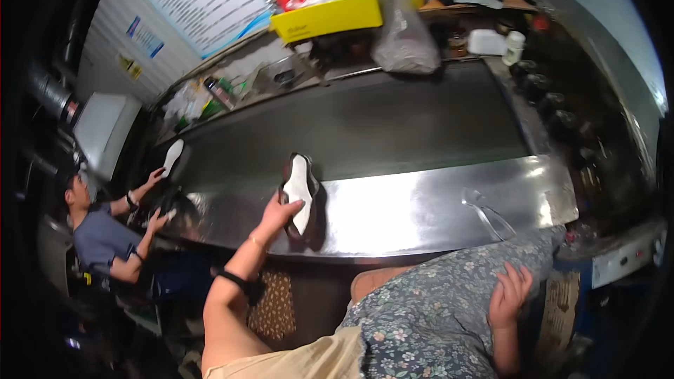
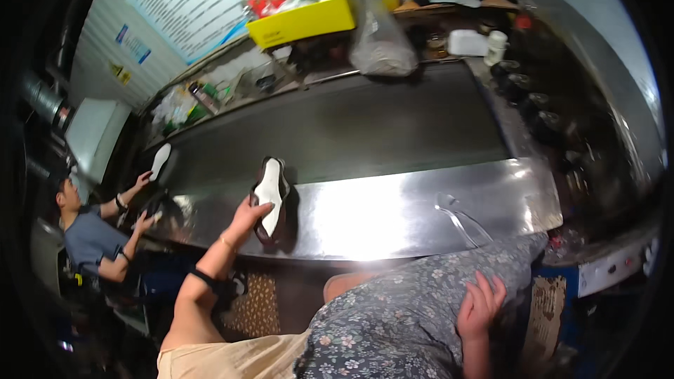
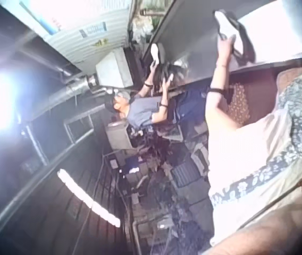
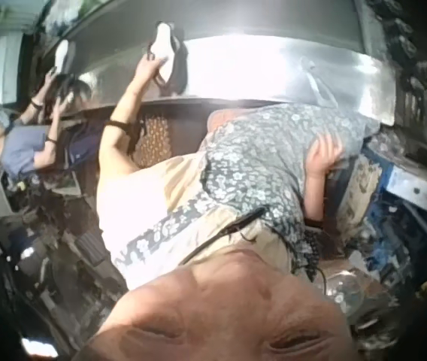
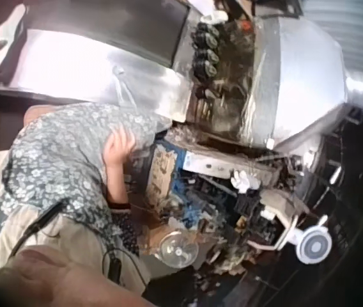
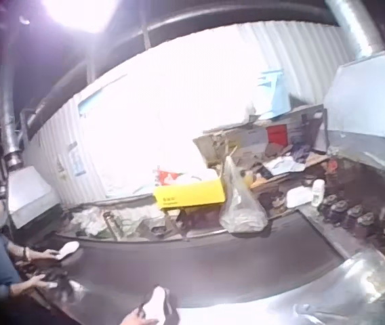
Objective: Assembling shoe soles and uppers on a conveyor belt in a factory setting.
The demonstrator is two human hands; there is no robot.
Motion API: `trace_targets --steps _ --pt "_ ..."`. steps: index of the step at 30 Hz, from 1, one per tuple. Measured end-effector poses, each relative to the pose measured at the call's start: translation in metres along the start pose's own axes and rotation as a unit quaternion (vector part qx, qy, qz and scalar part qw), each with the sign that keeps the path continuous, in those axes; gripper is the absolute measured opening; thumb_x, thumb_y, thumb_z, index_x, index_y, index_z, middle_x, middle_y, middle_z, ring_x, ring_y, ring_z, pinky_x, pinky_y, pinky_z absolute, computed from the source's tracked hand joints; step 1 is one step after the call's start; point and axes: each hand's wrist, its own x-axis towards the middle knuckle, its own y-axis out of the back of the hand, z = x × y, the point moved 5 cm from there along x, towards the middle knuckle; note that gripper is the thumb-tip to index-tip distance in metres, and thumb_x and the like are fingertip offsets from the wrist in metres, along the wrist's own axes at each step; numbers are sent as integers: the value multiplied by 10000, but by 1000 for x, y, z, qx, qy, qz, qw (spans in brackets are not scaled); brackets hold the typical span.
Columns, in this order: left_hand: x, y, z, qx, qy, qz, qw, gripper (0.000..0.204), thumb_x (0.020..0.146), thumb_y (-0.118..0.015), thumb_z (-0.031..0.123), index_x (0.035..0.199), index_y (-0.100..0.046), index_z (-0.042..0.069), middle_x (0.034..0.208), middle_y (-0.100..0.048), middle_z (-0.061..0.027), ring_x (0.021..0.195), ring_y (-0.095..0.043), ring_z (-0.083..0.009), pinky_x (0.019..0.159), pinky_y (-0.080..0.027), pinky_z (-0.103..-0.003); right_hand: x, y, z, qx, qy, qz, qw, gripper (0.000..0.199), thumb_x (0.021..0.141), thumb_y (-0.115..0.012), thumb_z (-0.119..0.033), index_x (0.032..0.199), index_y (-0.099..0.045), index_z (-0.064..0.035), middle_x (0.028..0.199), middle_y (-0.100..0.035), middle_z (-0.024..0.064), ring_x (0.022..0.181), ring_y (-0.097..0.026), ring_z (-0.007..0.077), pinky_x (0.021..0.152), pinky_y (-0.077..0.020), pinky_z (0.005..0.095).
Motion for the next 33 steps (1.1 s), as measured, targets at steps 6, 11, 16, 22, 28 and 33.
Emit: trace_targets --steps 6,11,16,22,28,33 --pt "-125 -215 109 -294 13 -303 906 598 829 -745 132 1338 -463 -6 1210 -614 -100 1069 -604 -189 943 -489 -349 52 47 -15 319 -133 -33 938 490 890 -676 -87 1348 -528 6 1265 -629 192 1127 -630 314 913 -516 385" --pt "-202 -311 172 57 -203 -544 812 998 767 -838 198 1537 -235 -3 1382 -533 -158 1295 -494 -217 1062 -401 -354 74 128 -36 175 -80 210 959 534 900 -716 -257 1317 -546 29 1226 -642 207 1078 -647 317 920 -508 368" --pt "-216 -408 189 -68 -273 -562 778 832 911 -684 365 1518 -263 -17 1533 -369 -197 1420 -361 -279 1161 -276 -381 -1 140 -25 44 -25 199 979 457 901 -655 -364 1132 -660 30 1170 -671 201 1020 -674 366 859 -541 392" --pt "-289 -436 231 -111 -382 -585 706 589 811 -784 351 1244 -586 5 1088 -659 -163 1013 -655 -302 883 -506 -372 -47 174 -61 -12 -6 56 998 454 831 -722 -323 1131 -668 14 1248 -630 239 970 -695 357 815 -562 381" --pt "-306 -423 228 -147 -354 -593 708 1064 724 -847 367 1503 -247 -41 1070 -675 -169 956 -686 -308 858 -521 -362 -67 180 -71 29 13 63 998 406 822 -747 -295 1148 -656 -72 1308 -608 177 998 -691 345 816 -584 407" --pt "-298 -422 226 -134 -365 -585 712 1079 730 -841 331 1526 -214 -43 1104 -677 -196 1002 -685 -305 892 -512 -350 -58 176 -67 23 0 22 999 408 802 -764 -321 1121 -666 -86 1297 -615 167 985 -694 324 808 -588 403"
